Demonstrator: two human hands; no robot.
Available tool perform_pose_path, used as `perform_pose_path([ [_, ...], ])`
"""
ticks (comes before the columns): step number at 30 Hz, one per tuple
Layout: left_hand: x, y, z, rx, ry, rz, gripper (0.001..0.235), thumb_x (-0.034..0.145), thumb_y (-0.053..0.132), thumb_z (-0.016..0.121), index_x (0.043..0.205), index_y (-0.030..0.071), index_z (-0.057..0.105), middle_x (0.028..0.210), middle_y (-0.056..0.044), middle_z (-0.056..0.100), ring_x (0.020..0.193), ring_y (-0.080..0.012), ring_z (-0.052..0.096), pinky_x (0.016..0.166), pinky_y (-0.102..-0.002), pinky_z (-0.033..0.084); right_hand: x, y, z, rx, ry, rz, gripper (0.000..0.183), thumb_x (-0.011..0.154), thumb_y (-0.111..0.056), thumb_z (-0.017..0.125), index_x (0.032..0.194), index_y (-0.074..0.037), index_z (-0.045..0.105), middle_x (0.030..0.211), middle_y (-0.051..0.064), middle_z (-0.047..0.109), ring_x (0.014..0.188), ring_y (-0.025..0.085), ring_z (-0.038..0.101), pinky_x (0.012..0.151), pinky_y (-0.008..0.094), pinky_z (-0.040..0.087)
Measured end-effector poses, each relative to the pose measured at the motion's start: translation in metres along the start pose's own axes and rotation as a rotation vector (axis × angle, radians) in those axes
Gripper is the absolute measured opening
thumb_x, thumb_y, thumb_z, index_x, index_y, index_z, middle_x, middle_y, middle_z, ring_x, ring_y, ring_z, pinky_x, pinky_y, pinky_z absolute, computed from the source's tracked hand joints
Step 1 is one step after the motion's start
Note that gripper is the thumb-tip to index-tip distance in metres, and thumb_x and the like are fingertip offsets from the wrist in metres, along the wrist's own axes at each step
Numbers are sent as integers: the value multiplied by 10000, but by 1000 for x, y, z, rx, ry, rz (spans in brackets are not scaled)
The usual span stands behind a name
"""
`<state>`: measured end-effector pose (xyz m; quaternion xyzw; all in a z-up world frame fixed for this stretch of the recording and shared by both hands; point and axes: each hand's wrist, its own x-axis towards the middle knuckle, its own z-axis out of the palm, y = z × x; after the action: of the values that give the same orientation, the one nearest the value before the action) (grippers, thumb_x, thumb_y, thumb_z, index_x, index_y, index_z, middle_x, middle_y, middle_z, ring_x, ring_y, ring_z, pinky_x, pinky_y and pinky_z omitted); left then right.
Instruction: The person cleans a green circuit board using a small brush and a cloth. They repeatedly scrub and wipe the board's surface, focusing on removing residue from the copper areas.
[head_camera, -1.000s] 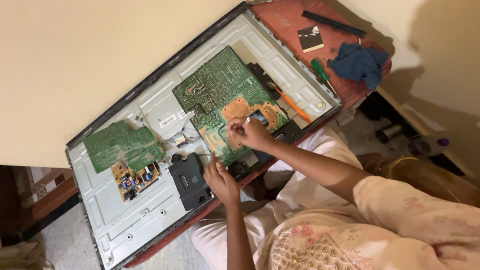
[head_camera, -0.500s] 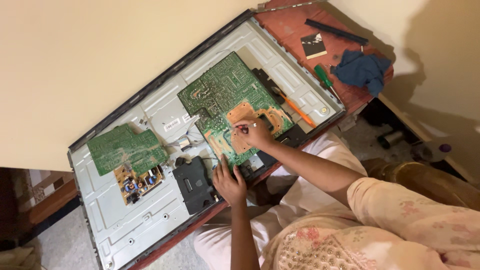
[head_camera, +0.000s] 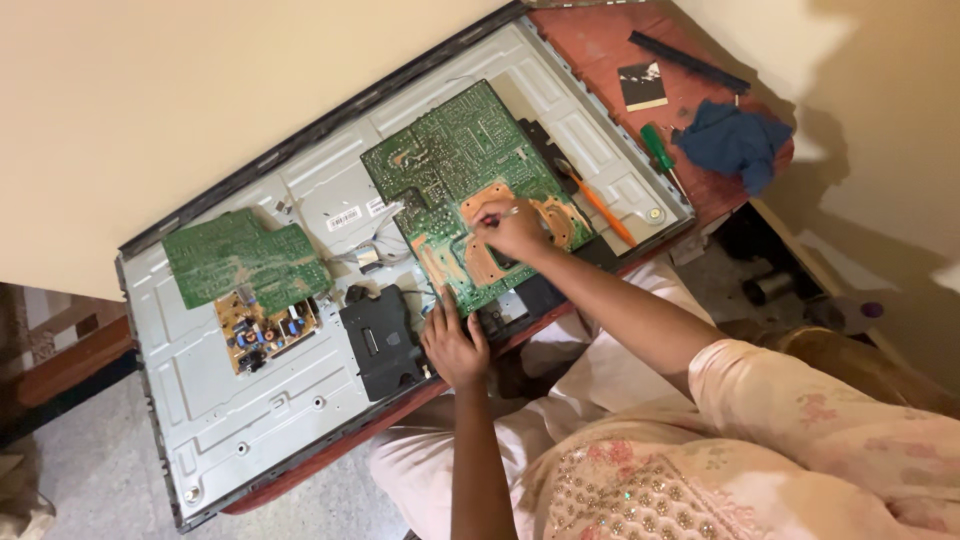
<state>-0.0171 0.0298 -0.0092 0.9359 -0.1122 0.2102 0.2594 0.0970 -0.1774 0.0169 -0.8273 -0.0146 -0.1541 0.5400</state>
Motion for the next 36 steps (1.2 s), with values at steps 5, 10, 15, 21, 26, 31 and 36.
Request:
perform_pose_path([
  [5,2,4,-4,44,18,13,628,978,377,527,1550,119,485,1349,-211,622,1256,-399,551,1100,-512,387,-4,-3,6,55,6,-27,99,815,-92,794,914,-85,792,839,41,778,737,101,722,680,257,569],
  [10,2,7,-6,32,21,16,630,956,344,550,1538,109,500,1347,-216,624,1246,-396,552,1094,-509,388,-5,-19,4,10,-47,-184,117,811,-73,814,925,-82,788,841,49,768,742,99,714,683,269,565],
  [15,2,5,-5,-6,26,2,650,922,318,572,1531,101,502,1341,-219,626,1236,-396,555,1096,-508,393,-7,-28,-20,-68,-41,-131,154,760,-131,846,901,-104,791,766,39,744,663,119,683,613,276,538],
  [21,4,7,-8,-21,24,3,644,930,319,573,1529,92,509,1337,-220,626,1242,-402,556,1097,-513,395,-4,-40,-3,-120,-42,-474,138,798,-111,785,930,-141,811,755,31,723,672,160,655,641,327,521],
  [26,3,5,-8,-1,15,10,637,938,327,574,1526,90,511,1340,-228,624,1241,-411,553,1098,-520,391,6,-30,-22,-168,-105,-477,105,796,-132,808,895,-164,821,728,19,718,634,150,654,638,338,527],
  [31,3,3,-3,-2,15,9,637,944,331,566,1530,90,505,1341,-234,622,1243,-414,551,1101,-524,389,8,-25,-29,-102,-104,-274,123,782,-163,826,898,-132,799,756,35,725,615,153,655,564,308,522],
  [36,1,0,-3,15,26,33,641,943,337,561,1534,95,500,1359,-232,622,1251,-417,546,1094,-524,384,3,-28,4,-207,-115,-361,78,831,-147,792,897,-152,832,659,46,697,626,162,657,617,325,511],
])
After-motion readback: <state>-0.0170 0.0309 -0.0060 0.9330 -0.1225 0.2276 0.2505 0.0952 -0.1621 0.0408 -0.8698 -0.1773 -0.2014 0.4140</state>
